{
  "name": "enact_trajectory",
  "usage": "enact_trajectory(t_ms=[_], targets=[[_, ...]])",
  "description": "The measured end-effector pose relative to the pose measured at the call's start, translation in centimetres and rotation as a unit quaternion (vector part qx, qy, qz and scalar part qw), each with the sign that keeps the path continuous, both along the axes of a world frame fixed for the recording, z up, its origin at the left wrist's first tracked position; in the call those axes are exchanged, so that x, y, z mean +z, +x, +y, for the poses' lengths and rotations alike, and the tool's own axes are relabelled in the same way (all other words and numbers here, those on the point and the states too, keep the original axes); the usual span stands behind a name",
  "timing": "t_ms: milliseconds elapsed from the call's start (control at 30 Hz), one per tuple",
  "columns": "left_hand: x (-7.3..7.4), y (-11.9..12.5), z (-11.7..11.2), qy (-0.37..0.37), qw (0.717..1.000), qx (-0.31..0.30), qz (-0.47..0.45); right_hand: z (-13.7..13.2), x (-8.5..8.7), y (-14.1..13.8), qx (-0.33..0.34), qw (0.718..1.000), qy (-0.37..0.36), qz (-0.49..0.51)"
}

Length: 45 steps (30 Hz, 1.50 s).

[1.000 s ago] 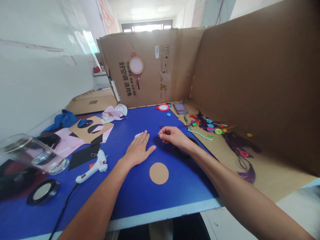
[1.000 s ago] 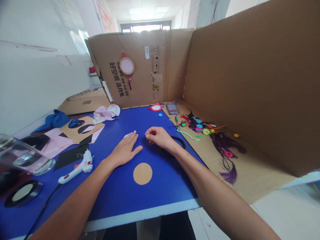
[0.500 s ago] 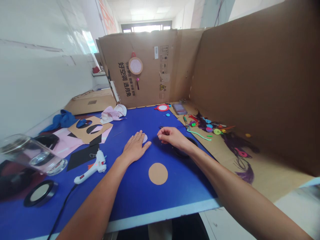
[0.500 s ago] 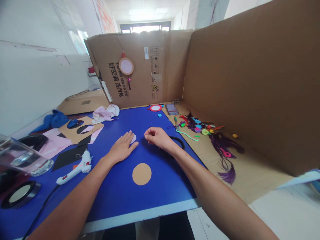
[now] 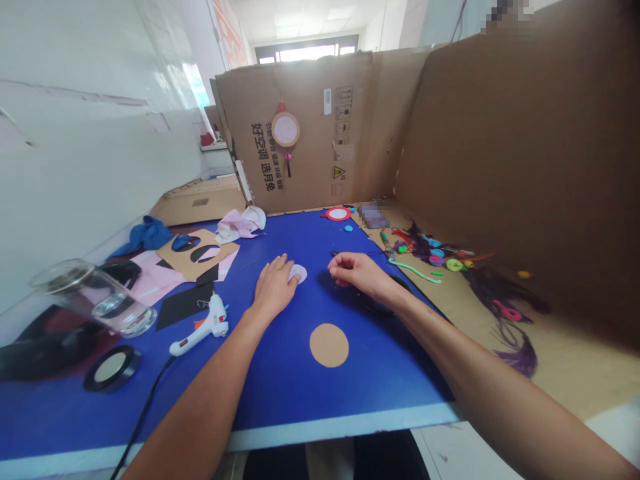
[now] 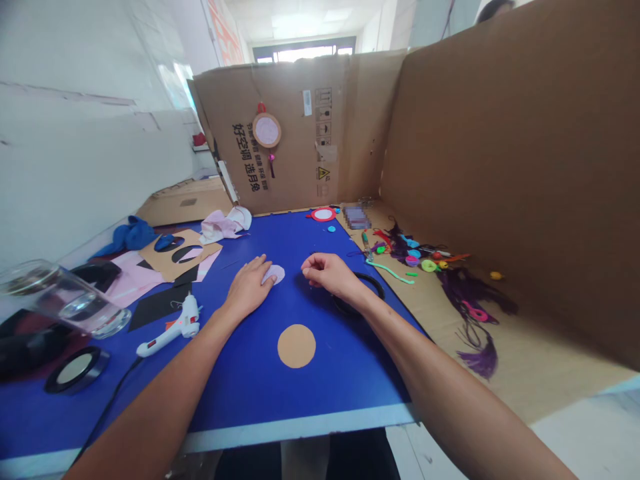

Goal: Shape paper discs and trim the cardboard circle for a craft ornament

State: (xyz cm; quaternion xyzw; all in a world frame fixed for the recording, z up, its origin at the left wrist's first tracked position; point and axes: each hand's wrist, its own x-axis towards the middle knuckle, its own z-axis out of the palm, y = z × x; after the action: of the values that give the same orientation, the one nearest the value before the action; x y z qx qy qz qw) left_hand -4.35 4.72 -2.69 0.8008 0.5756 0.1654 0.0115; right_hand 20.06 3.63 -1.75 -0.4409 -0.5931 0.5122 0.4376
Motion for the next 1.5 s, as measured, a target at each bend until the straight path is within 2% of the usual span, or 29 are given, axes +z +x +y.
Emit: enact_trajectory(t_ms=[167, 400, 467, 533, 600, 633, 700, 767, 800, 833, 1033, 1167, 1300, 1500], targets=[[0.5, 0.0, -0.7, 0.033, 0.999, -0.002, -0.011, 0.0, -0.1, 0.0, 0.007, 1.0, 0.002, 0.0], [-0.2, 0.2, -0.7, 0.052, 0.998, -0.019, -0.034, -0.3, 0.2, -0.1, 0.008, 1.0, 0.0, -0.005], [-0.2, 0.3, -0.6, 0.053, 0.996, -0.016, -0.072, -0.4, 0.2, -0.1, 0.007, 1.0, 0.001, -0.009], [0.0, 0.5, -0.5, 0.04, 0.986, -0.004, -0.162, -0.4, 0.2, -0.1, 0.008, 1.0, 0.004, -0.015], [0.6, 0.8, -0.4, -0.009, 0.949, 0.004, -0.314, -0.4, 0.2, -0.2, 0.008, 1.0, 0.007, -0.019], [0.8, 1.0, -0.5, -0.053, 0.914, 0.001, -0.402, -0.4, 0.2, -0.2, 0.006, 1.0, 0.011, -0.02], [1.4, 1.4, -0.7, -0.156, 0.812, -0.011, -0.563, -0.5, 0.3, -0.3, -0.009, 0.999, 0.03, -0.019], [1.8, 1.8, -1.1, -0.239, 0.716, -0.021, -0.655, -0.6, 0.5, -0.3, -0.022, 0.998, 0.055, -0.008], [1.9, 1.9, -1.3, -0.266, 0.688, -0.024, -0.675, -0.8, 0.7, -0.4, -0.022, 0.998, 0.062, 0.0], [2.0, 2.0, -1.5, -0.282, 0.672, -0.025, -0.684, -0.9, 0.8, -0.4, -0.018, 0.998, 0.063, 0.008], [1.9, 2.6, -2.1, -0.334, 0.63, -0.031, -0.7, -1.4, 1.4, -0.8, 0.022, 0.998, 0.055, 0.019], [1.9, 2.9, -2.3, -0.361, 0.608, -0.045, -0.706, -1.4, 1.3, -0.9, 0.023, 0.997, 0.055, 0.038], [1.8, 3.0, -2.5, -0.368, 0.607, -0.056, -0.702, -1.3, 1.2, -0.9, 0.033, 0.997, 0.044, 0.058], [1.7, 3.2, -2.8, -0.375, 0.629, -0.06, -0.678, -1.4, 1.5, -1.0, 0.015, 0.999, 0.018, 0.045]])
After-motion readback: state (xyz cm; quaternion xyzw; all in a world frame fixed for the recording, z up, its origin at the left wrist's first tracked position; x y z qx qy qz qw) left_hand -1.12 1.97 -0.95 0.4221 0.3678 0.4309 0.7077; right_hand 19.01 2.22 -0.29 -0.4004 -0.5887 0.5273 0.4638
